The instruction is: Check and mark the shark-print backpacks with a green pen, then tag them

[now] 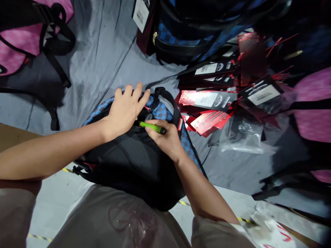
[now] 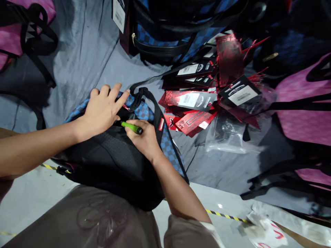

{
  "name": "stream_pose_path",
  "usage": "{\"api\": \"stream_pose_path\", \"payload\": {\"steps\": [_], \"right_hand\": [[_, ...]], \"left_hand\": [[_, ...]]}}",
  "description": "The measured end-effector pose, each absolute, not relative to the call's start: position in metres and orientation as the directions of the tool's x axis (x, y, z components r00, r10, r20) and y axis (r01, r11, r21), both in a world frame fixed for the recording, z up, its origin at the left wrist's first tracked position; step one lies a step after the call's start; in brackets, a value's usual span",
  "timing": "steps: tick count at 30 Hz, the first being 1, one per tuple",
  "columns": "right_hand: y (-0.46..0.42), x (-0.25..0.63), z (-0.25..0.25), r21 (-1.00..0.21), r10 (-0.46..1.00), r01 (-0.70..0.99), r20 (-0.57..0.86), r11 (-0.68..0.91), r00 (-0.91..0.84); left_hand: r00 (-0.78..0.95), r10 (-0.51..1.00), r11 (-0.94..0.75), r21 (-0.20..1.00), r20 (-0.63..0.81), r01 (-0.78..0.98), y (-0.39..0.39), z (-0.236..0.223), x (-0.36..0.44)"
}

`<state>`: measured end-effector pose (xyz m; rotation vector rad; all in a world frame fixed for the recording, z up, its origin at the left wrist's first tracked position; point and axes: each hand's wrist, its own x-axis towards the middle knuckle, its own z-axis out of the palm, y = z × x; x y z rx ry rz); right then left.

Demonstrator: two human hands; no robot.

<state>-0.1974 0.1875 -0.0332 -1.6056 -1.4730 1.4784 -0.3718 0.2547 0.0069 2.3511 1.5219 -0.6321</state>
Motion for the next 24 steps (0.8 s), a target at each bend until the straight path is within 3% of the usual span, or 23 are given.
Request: {"api": "stream_pose_path", "payload": {"steps": [5, 11, 16, 22, 24], "right_hand": [[0.184, -0.2, -0.034, -0.88, 0.936, 0.396, -0.331, -0.262, -0.117], [0.178, -0.2, -0.03, -0.851, 0.894, 0.414, -0.418, -0.323, -0.163], [0.177, -0.199, -0.024, -0.878, 0.923, 0.43, -0.323, -0.211, -0.207], [0.179, -0.202, -0.03, -0.933, 0.935, 0.344, -0.209, -0.104, -0.285], [0.179, -0.201, -0.033, -0.933, 0.934, 0.346, -0.207, -0.099, -0.29]], "left_hand": [[0.351, 0.787, -0.412, -0.008, -0.508, 0.911, 0.254, 0.01, -0.368], [0.416, 0.671, -0.516, 0.016, -0.614, 0.856, 0.273, 0.024, -0.387], [0.235, 0.619, -0.402, -0.045, -0.749, 0.915, 0.283, 0.045, -0.398], [0.227, 0.71, -0.47, -0.208, -0.667, 0.858, 0.269, 0.034, -0.385], [0.277, 0.7, -0.509, -0.188, -0.658, 0.84, 0.269, 0.028, -0.389]]}}
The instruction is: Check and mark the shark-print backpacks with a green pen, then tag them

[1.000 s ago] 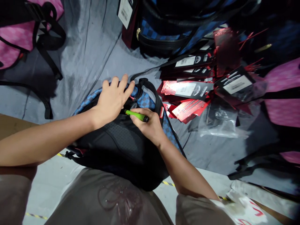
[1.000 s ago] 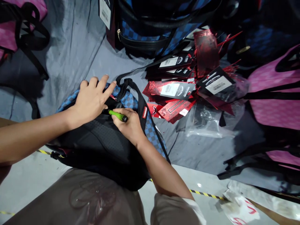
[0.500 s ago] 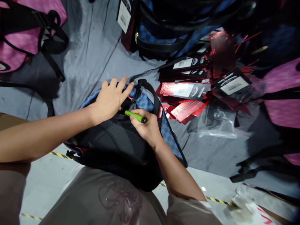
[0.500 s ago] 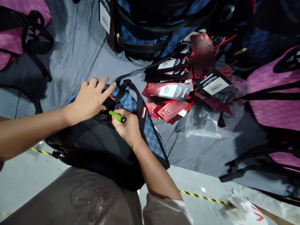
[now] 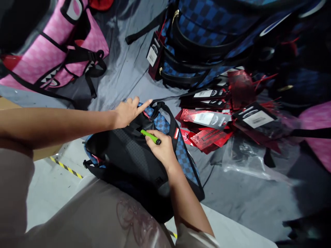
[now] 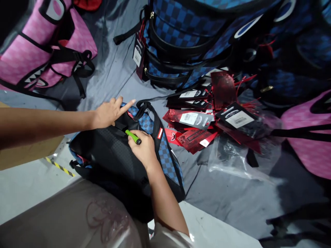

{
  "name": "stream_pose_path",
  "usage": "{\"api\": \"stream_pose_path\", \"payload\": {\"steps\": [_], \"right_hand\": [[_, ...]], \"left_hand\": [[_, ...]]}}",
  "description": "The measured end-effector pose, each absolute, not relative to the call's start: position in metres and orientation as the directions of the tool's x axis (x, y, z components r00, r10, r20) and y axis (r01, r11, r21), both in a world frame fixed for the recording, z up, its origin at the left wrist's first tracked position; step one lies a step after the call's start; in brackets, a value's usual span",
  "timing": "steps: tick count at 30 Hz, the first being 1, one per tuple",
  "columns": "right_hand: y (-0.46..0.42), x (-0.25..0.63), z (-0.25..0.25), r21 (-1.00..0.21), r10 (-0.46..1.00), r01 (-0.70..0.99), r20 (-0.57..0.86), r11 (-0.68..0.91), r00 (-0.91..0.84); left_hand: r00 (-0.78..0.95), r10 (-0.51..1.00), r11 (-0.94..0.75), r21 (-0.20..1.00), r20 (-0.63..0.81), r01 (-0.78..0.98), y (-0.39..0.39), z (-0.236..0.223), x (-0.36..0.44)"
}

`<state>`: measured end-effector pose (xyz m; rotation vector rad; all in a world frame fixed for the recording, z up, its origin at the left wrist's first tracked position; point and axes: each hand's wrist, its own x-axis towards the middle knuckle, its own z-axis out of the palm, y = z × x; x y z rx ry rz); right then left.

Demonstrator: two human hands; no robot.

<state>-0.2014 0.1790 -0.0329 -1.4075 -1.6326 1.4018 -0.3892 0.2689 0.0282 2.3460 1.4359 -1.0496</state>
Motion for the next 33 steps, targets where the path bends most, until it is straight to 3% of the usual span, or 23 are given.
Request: {"api": "stream_pose_path", "payload": {"steps": [6, 20, 33], "right_hand": [[0.18, -0.2, -0.039, -0.938, 0.947, 0.339, -0.175, -0.076, -0.271], [0.182, -0.215, -0.042, -0.951, 0.939, 0.308, -0.108, -0.003, -0.327], [0.177, -0.26, -0.032, -0.903, 0.976, 0.428, -0.132, -0.047, -0.171]], "left_hand": [[0.427, 0.608, -0.579, -0.005, -0.669, 0.815, 0.278, 0.022, -0.414], [0.439, 0.532, -0.592, 0.053, -0.724, 0.804, 0.29, 0.031, -0.415], [0.462, 0.543, -0.617, 0.039, -0.701, 0.786, 0.29, 0.022, -0.421]]}}
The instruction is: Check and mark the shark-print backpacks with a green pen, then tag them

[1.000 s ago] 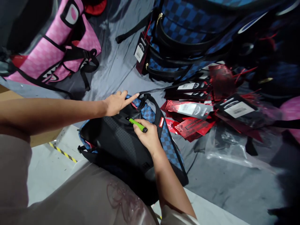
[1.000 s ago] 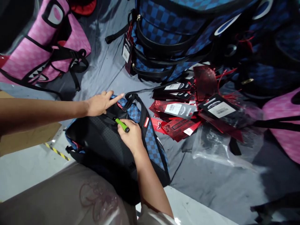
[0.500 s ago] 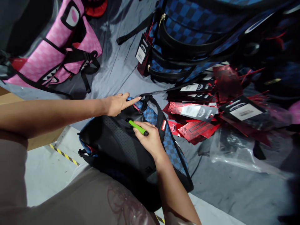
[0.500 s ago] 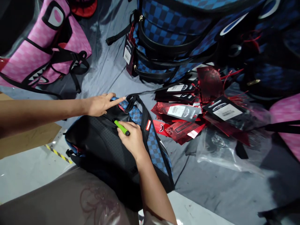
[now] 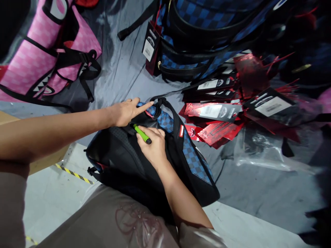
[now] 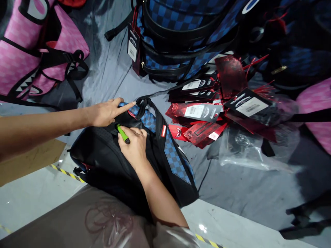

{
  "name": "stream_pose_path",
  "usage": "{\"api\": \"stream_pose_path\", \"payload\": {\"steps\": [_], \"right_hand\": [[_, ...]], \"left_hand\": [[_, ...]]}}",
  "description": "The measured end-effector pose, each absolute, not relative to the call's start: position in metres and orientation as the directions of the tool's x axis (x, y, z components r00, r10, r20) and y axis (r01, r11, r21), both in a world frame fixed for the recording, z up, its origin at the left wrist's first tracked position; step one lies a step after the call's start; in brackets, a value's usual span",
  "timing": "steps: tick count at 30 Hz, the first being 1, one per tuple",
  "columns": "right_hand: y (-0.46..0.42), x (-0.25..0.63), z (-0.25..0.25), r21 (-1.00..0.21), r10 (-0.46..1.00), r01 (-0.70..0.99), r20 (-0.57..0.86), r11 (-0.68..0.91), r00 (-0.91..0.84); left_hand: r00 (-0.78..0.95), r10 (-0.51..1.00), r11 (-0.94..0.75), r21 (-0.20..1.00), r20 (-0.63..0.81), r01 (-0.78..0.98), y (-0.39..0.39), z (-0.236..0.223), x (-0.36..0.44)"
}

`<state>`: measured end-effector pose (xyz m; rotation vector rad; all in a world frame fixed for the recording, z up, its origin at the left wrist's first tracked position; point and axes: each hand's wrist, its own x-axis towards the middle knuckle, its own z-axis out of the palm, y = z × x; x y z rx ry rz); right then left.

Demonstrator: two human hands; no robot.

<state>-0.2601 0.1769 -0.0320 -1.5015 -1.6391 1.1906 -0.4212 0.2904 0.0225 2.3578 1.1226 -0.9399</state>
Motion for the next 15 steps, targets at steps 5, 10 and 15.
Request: {"api": "stream_pose_path", "payload": {"steps": [5, 10, 15], "right_hand": [[0.1783, -0.2589, -0.0311, -0.919, 0.969, 0.389, -0.15, -0.063, -0.196], [0.181, -0.2563, -0.0302, -0.926, 0.96, 0.37, -0.173, -0.081, -0.221], [0.1856, -0.2513, -0.0307, -0.937, 0.949, 0.337, -0.185, -0.092, -0.256]], "left_hand": [[0.481, 0.555, -0.628, 0.038, -0.678, 0.777, 0.29, 0.0193, -0.4233], [0.466, 0.551, -0.624, 0.029, -0.693, 0.781, 0.2902, 0.022, -0.4203], [0.431, 0.539, -0.589, 0.043, -0.723, 0.807, 0.2906, 0.0281, -0.4152]]}}
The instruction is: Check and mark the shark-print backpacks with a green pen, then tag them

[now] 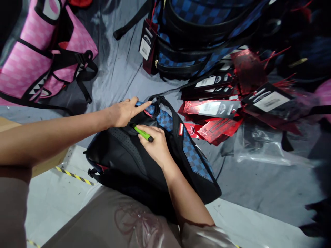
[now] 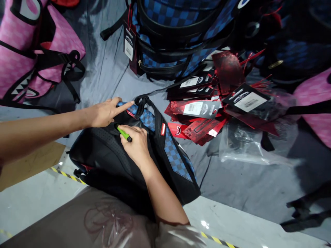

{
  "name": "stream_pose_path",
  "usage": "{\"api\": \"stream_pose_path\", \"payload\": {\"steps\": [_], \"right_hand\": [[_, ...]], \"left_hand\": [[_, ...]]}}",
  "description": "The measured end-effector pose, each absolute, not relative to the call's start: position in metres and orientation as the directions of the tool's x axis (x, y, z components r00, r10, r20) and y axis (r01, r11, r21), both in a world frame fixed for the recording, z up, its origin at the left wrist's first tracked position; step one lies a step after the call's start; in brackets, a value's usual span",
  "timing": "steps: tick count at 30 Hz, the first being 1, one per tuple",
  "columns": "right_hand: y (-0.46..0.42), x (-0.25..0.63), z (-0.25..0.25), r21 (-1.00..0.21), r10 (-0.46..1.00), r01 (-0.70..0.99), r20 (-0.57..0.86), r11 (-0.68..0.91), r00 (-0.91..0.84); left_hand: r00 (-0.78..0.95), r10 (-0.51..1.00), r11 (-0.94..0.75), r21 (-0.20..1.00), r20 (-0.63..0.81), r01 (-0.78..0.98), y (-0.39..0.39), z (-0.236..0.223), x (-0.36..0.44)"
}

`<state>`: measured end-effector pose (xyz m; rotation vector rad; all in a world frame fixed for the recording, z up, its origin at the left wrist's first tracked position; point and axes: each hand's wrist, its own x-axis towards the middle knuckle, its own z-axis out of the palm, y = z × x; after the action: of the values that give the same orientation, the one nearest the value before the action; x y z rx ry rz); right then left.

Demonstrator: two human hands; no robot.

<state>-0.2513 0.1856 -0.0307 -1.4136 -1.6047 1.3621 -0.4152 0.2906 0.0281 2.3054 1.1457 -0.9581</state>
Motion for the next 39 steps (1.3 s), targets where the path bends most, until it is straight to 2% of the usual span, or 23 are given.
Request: {"api": "stream_pose_path", "payload": {"steps": [11, 16, 24, 30, 39], "right_hand": [[0.187, -0.249, -0.033, -0.937, 0.95, 0.313, -0.227, -0.153, -0.215], [0.184, -0.253, -0.032, -0.912, 0.962, 0.355, -0.255, -0.205, -0.101], [0.183, -0.265, -0.03, -0.898, 0.963, 0.365, -0.269, -0.244, -0.02], [0.193, -0.254, -0.03, -0.945, 0.951, 0.277, -0.233, -0.172, -0.204], [0.192, -0.248, -0.032, -0.951, 0.943, 0.256, -0.237, -0.175, -0.235]], "left_hand": [[0.458, 0.569, -0.583, 0.059, -0.683, 0.811, 0.29, 0.021, -0.421], [0.459, 0.567, -0.542, 0.11, -0.684, 0.833, 0.289, 0.024, -0.42], [0.487, 0.57, -0.582, 0.093, -0.662, 0.808, 0.289, 0.02, -0.421], [0.476, 0.584, -0.562, 0.095, -0.658, 0.821, 0.29, 0.018, -0.422], [0.429, 0.577, -0.562, 0.043, -0.695, 0.826, 0.289, 0.023, -0.417]]}}
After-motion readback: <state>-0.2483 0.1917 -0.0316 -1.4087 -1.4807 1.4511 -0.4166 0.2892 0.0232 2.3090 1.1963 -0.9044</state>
